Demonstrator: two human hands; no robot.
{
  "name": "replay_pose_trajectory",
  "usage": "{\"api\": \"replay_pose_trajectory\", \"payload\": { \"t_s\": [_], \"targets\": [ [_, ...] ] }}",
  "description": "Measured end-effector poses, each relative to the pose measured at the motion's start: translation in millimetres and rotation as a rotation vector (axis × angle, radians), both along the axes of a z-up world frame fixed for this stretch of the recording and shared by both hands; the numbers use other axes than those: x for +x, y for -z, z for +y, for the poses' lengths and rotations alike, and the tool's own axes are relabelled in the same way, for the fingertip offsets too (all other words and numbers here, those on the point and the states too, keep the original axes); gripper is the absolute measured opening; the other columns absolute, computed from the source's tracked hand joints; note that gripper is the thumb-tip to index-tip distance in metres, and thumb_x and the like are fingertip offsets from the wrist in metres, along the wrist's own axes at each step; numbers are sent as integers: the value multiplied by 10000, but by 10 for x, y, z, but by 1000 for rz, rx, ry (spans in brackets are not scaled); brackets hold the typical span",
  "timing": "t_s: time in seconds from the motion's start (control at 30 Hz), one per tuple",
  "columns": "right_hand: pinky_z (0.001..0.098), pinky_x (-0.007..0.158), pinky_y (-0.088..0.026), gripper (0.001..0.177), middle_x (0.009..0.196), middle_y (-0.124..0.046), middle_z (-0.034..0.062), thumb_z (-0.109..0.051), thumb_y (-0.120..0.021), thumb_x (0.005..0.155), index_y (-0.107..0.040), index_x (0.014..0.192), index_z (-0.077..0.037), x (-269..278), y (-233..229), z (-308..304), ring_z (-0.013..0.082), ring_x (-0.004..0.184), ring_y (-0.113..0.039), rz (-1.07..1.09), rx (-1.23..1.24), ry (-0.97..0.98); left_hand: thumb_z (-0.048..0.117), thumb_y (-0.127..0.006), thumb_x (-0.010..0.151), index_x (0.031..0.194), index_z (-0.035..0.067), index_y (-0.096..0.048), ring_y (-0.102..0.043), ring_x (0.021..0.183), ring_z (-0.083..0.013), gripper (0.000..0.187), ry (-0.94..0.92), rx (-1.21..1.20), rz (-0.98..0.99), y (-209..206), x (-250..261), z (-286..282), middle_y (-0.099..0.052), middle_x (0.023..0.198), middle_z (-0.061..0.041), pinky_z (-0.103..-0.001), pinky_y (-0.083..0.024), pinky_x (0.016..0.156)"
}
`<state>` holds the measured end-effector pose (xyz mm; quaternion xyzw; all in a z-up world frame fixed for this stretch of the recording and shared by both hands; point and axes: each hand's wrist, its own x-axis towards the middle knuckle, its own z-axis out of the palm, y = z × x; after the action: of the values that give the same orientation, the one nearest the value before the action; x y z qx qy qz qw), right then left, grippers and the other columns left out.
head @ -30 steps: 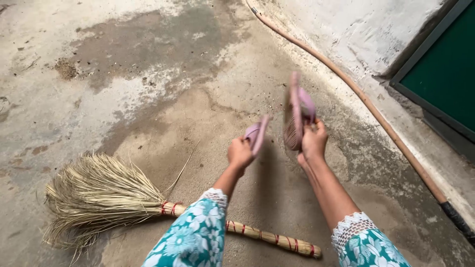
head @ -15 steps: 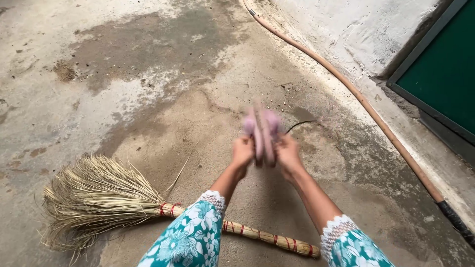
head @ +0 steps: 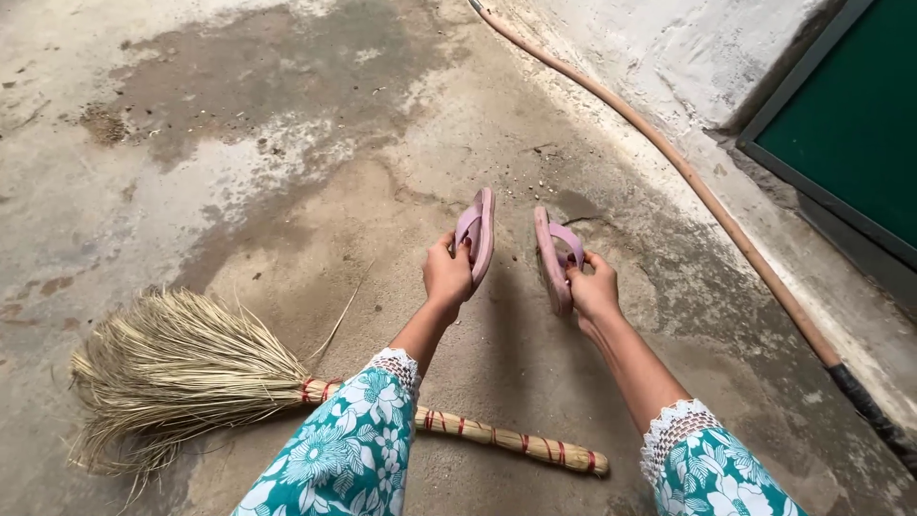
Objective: Repairing a traditional straw broom by re-tying the straw to the handle.
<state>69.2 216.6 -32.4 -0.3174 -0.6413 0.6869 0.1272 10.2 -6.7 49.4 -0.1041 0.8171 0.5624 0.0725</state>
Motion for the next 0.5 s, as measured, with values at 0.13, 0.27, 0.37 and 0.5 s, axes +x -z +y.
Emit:
{"api": "replay_pose_trajectory", "payload": {
  "t_s": [0.13, 0.27, 0.37, 0.5],
  "targets": [
    [297, 585, -485, 347, 871, -707, 132, -56, -628, 979, -607, 1325, -36, 256, -298, -28, 153, 692, -626, -103, 147, -71, 296, -663, 943, 1349, 167, -651, -715, 1053, -326, 426, 42, -135, 62, 205, 56, 108, -742, 1132, -176, -442, -531, 932],
    [278, 597, -504, 324, 822, -712, 88, -100, -607, 1005, -626, 1318, -19, 464, -423, 130, 126, 662, -636, -91, 144, -146, 283, -702, 899, 1291, 164, -679, -698, 1054, -374, 411, 162, -256, 199, 156, 303, 334, -727, 1134, -189, -477, -533, 932],
    [267, 609, -532, 343, 813, -722, 68, -109, -580, 998, -624, 1329, -35, 709, -547, 373, 102, 661, -658, -58, 178, -176, 284, -709, 888, 1252, 162, -692, -697, 1032, -392, 384, 250, -293, 283, 79, 589, 640, -734, 1110, -192, -494, -535, 919],
    [285, 594, -533, 340, 772, -738, 70, -130, -618, 966, -644, 1299, -64, 1180, -831, 750, 105, 628, -660, -153, 386, -162, 274, -722, 865, 1205, 161, -708, -690, 992, -409, 359, 299, -279, 372, -93, 1044, 1170, -737, 1075, -186, -518, -532, 876]
  ]
}}
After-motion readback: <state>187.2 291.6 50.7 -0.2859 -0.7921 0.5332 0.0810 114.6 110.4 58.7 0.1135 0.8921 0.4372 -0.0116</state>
